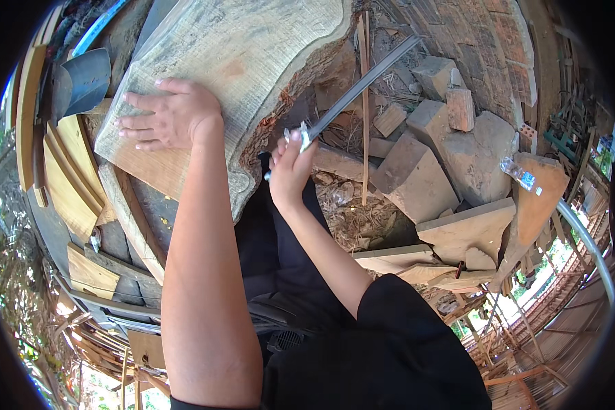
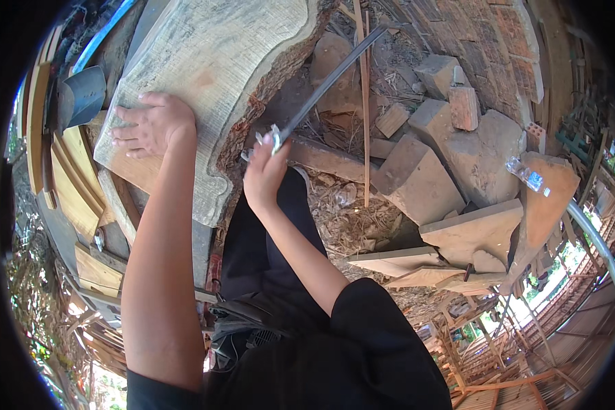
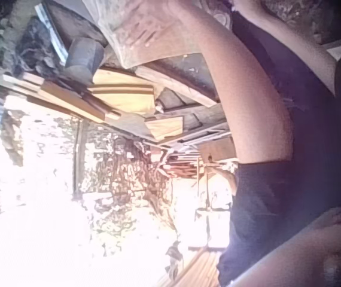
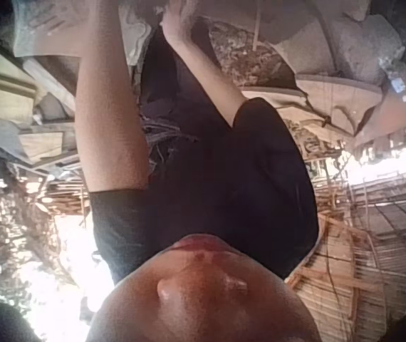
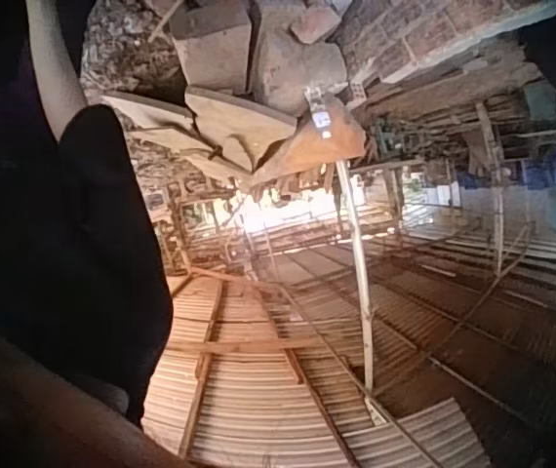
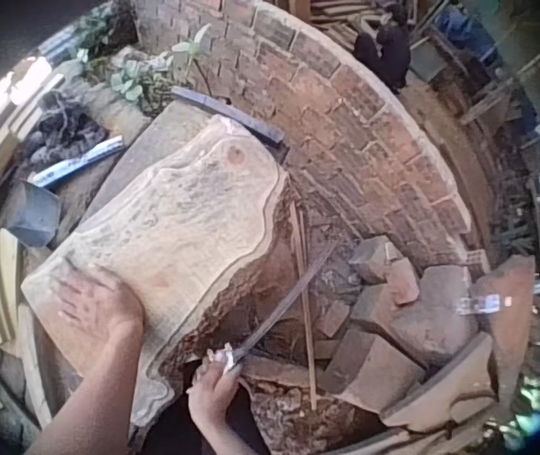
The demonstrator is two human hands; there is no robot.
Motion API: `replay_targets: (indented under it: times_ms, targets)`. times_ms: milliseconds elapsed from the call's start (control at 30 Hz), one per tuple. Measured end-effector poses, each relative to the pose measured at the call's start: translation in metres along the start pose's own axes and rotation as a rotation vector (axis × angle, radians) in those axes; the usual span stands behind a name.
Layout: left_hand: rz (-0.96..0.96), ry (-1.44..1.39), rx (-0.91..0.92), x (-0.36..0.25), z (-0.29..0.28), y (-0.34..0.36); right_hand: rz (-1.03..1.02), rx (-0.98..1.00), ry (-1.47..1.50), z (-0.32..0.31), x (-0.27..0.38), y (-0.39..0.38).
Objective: Use a hacksaw to cut through a thick wooden slab in a workshop environment.
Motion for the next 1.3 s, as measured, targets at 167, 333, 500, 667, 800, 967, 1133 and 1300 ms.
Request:
replay_targets:
  times_ms: [167,333,500,667,800,967,1133,1300]
  targets:
    - [-0.014,-0.003,0.021,0.003,-0.001,-0.001,0.063,0.039,-0.377,-0.069,-0.006,-0.03]
    - [-0.007,0.012,0.024,0.003,-0.001,-0.002,-0.033,0.11,-0.643,-0.115,0.019,-0.083]
    - [-0.015,0.031,0.038,0.003,-0.003,0.002,-0.215,0.357,-0.949,-0.065,0.018,-0.068]
    - [-0.01,0.024,0.053,-0.003,-0.001,-0.001,-0.37,0.34,-0.958,-0.052,0.025,-0.084]
    - [-0.012,0.029,0.035,0.006,0.001,0.003,-0.216,0.406,-1.056,-0.049,0.033,-0.087]
    - [-0.029,0.01,0.033,-0.001,-0.002,-0.001,-0.232,0.51,-1.003,-0.012,0.031,-0.074]
    - [-0.024,0.008,0.017,0.002,0.0,0.0,-0.242,0.375,-0.961,-0.055,0.038,-0.067]
    - [-0.008,0.014,-0.039,0.007,0.001,0.0,-0.31,0.438,-0.998,-0.081,0.039,-0.064]
Point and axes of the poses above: each hand's wrist, its own y-axis towards the middle knuckle, its own z-axis out of the palm, x = y × z, the point moved 4 cm from there along y, towards the middle knuckle, and after that the axes turned 12 degrees about -x, right-handed, at the moved point
